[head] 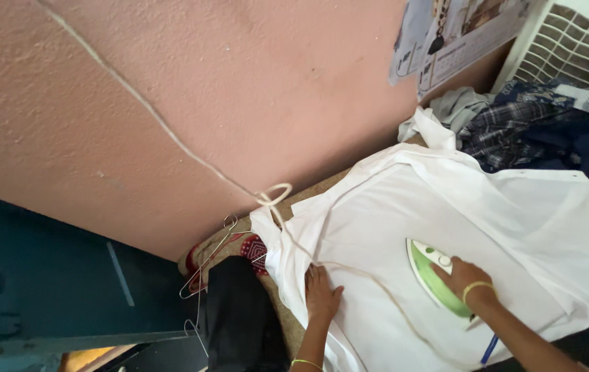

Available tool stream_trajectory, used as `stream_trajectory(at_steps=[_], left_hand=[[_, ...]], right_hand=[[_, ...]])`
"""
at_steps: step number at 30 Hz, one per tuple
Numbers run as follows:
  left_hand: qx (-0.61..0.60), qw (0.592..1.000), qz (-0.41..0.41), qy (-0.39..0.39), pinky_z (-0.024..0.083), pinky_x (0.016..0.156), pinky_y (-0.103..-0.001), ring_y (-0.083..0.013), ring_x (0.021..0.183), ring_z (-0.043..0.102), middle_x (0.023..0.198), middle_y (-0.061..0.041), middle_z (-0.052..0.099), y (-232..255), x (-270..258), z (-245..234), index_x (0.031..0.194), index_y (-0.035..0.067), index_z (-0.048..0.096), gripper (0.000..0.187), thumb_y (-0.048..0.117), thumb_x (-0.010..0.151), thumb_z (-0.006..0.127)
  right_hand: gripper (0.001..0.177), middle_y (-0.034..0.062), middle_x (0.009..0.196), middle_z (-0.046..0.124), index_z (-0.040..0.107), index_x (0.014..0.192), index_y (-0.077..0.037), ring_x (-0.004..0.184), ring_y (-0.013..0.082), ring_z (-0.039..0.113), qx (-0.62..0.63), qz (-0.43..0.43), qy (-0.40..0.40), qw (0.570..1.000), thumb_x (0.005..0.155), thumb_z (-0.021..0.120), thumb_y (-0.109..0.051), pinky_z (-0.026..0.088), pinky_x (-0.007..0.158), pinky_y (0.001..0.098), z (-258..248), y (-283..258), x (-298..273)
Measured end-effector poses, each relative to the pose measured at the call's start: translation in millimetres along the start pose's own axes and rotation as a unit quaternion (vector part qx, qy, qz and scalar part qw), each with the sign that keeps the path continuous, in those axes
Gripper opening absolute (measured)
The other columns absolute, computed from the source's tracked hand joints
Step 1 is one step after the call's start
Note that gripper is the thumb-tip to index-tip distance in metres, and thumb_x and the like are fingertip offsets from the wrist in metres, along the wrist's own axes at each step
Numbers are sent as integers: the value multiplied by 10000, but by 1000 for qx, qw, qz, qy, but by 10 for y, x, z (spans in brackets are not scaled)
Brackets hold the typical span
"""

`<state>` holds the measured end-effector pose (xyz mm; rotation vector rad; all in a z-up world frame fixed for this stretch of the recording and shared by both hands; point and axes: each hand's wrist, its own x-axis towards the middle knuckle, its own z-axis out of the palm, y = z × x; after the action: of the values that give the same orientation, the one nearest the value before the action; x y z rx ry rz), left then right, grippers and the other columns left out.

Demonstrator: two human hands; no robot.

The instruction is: The person irons a white shirt on a patterned mat on the floor. They use a green and white iron to smooth the shirt, adjusting the fabric and ironing different sections including the sleeves.

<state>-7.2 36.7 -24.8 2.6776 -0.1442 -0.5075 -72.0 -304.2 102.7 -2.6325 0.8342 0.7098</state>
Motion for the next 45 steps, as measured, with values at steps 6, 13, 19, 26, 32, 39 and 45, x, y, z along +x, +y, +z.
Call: stream_trajectory(at_steps=[6, 13, 19, 26, 32, 39, 45], left_hand=[[-16, 1000, 24, 0, 163, 1258, -365, -325, 1556, 140, 1682, -187, 109, -59, -91, -33, 1592, 2, 47, 1134, 427, 848, 790], [-174, 984, 17, 18, 387, 1146, -376, -389, 1440, 394, 1584, -240, 347, -24, -251, -420, 1611, 70, -104, 1320, 213, 737, 874], [-258, 963, 45, 62, 451, 1081, -402, -437, 1377, 475, 1536, -300, 403, -121, -313, -492, 1599, 101, -141, 1304, 153, 759, 855], [-384, 912, 47, 137, 374, 1165, -379, -368, 1475, 422, 1580, -286, 397, -454, -149, -191, 1647, 152, 4, 969, 91, 930, 653], [-565, 821, -31, 76, 264, 1218, -353, -279, 1529, 308, 1651, -212, 312, -526, -79, -162, 1635, 184, 96, 748, 111, 1011, 501], [-596, 797, 11, 91, 287, 1214, -348, -296, 1506, 367, 1640, -222, 325, -532, -60, -94, 1632, 121, 144, 666, 211, 1045, 446], [-583, 805, 28, 103, 287, 1210, -358, -296, 1501, 370, 1606, -233, 393, -467, -116, -122, 1621, 80, 191, 642, 304, 1063, 417]], right_hand=[[712, 198, 1001, 780, 698, 1137, -51, 954, 349, 753, 8, -21, 58, 998, 940, 473, -696, 597, 872, 442, 282, -107, 21], [628, 206, 982, 753, 702, 1047, -39, 951, 382, 721, 43, -88, 94, 991, 929, 534, -632, 571, 870, 483, 420, -843, 345], [566, 214, 984, 748, 693, 1030, -33, 957, 390, 718, 47, -160, 99, 981, 946, 558, -576, 565, 874, 485, 571, -1613, 393], [516, 212, 983, 755, 672, 1065, -27, 972, 379, 723, 45, -219, 67, 972, 942, 578, -519, 564, 888, 472, 728, -2439, 155], [566, 218, 1019, 742, 656, 1089, -16, 1008, 378, 708, 23, -227, 34, 973, 967, 546, -558, 559, 902, 468, 569, -2446, -125], [590, 200, 1020, 745, 638, 1145, -35, 1007, 367, 708, -17, -195, -32, 980, 971, 527, -588, 560, 909, 460, 568, -1822, -727], [564, 168, 990, 754, 625, 1176, -43, 964, 344, 732, -10, -165, -60, 984, 962, 533, -557, 581, 887, 444, 641, -1490, -1170]])
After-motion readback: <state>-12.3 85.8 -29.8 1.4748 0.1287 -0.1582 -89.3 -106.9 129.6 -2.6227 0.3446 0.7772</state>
